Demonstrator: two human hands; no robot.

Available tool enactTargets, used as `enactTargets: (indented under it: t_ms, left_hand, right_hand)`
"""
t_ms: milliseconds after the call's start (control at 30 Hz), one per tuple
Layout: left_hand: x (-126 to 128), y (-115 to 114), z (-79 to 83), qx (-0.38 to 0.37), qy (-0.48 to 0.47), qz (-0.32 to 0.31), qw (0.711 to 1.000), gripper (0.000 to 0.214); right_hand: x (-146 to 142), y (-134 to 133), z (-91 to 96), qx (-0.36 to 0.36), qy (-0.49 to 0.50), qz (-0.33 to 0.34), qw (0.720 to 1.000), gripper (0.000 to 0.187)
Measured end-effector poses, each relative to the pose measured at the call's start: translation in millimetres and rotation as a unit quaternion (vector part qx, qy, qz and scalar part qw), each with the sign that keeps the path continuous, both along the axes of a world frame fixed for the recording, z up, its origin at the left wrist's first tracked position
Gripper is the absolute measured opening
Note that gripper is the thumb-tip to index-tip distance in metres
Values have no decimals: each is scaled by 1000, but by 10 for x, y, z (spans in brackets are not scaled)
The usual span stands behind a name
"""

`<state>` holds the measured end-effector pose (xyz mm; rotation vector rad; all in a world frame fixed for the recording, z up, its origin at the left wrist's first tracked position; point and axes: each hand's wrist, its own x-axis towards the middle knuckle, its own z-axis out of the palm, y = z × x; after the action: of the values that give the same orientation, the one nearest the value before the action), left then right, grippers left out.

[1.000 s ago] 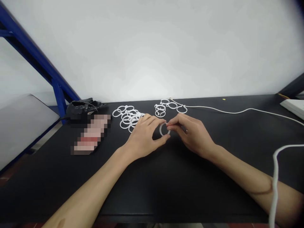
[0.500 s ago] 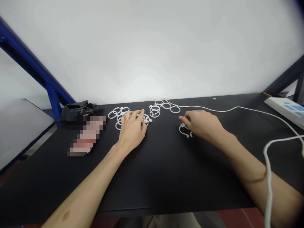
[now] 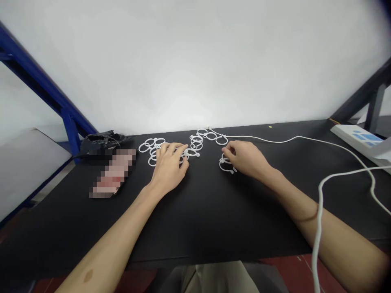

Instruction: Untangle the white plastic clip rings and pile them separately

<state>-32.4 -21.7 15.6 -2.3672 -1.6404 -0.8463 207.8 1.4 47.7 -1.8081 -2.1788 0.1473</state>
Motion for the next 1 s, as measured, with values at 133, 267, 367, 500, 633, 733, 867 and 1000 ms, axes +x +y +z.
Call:
enactTargets:
  t_ms: [133,267,367,500,633,733,867,1000]
  left_hand:
    - [32,-40,7,-10,39,-28,999,37]
    - [67,-51,-16,-38,95,-48,994,38]
    - [75,-54,-22,-45,111,-45,992,36]
    - [75,-63,-22,-41,105,-35,993,32]
    - [75,-70,-33,-32,99,-31,994,29]
    - [72,-71,-29,-22,93,-28,995,24]
    - [78,-81,-3,-7,75,-29,997,20]
    - [139,-130,39,7,50,-39,998,22]
  right_hand:
    - [-5,-37,63,-28,-43,-52,997,37]
    - [-27,-102,93,-80,-90,-13,993,45]
    - [-30,-136,85,-83,-102,25,991,43]
    - [-18,-152,71,-82,-108,45,990,39]
    - [-14,-156,52,-71,-106,52,990,40]
    - [-7,-155,43,-54,-92,55,993,42]
    - [4,-151,51,-20,-54,61,996,41]
    - [-34,-167,56,36,23,118,992,34]
